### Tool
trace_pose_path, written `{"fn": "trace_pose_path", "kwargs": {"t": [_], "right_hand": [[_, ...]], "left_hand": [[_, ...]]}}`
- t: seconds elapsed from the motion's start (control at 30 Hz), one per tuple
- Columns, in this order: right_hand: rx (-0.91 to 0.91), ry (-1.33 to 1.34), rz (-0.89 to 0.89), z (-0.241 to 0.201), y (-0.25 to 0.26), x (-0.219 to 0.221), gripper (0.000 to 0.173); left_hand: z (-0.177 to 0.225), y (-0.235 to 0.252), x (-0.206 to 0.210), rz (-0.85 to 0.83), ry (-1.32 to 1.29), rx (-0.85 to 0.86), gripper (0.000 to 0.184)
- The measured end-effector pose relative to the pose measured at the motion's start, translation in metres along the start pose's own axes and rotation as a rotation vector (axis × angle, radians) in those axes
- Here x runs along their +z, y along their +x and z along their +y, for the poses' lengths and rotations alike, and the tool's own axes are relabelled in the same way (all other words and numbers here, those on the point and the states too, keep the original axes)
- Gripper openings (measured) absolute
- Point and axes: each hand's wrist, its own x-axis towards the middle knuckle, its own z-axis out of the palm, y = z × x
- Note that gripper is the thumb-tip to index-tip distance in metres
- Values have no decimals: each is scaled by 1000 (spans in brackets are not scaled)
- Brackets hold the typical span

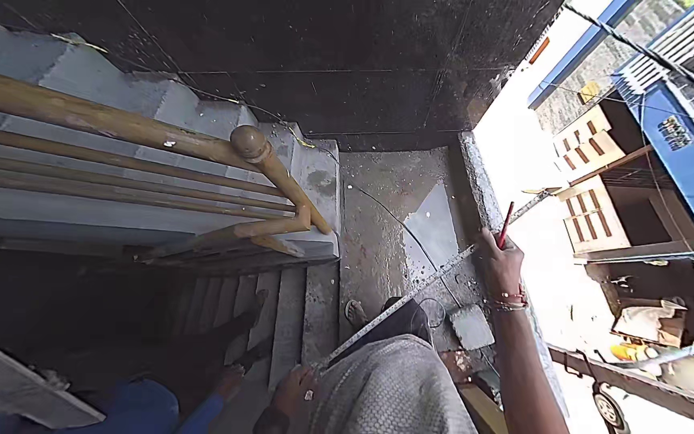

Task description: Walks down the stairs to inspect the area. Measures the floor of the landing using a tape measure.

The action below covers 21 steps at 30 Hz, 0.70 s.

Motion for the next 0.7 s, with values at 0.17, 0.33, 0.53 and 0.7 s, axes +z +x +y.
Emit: {"fn": "trace_pose_path", "kwargs": {"t": [0.17, 0.33, 0.53, 0.7], "right_hand": [[-2, -177, -305, 28, -40, 66, 27], [114, -267, -731, 66, -62, 111, 30], [214, -200, -922, 66, -34, 127, 24], [293, -263, -1156, 91, 8, 126, 23]], "left_hand": [[21, -7, 0, 27, -100, -32, 38], [72, -10, 0, 112, -219, -91, 38], [120, -1, 42, 100, -378, -173, 44], [160, -12, 78, 45, -516, -271, 49]]}}
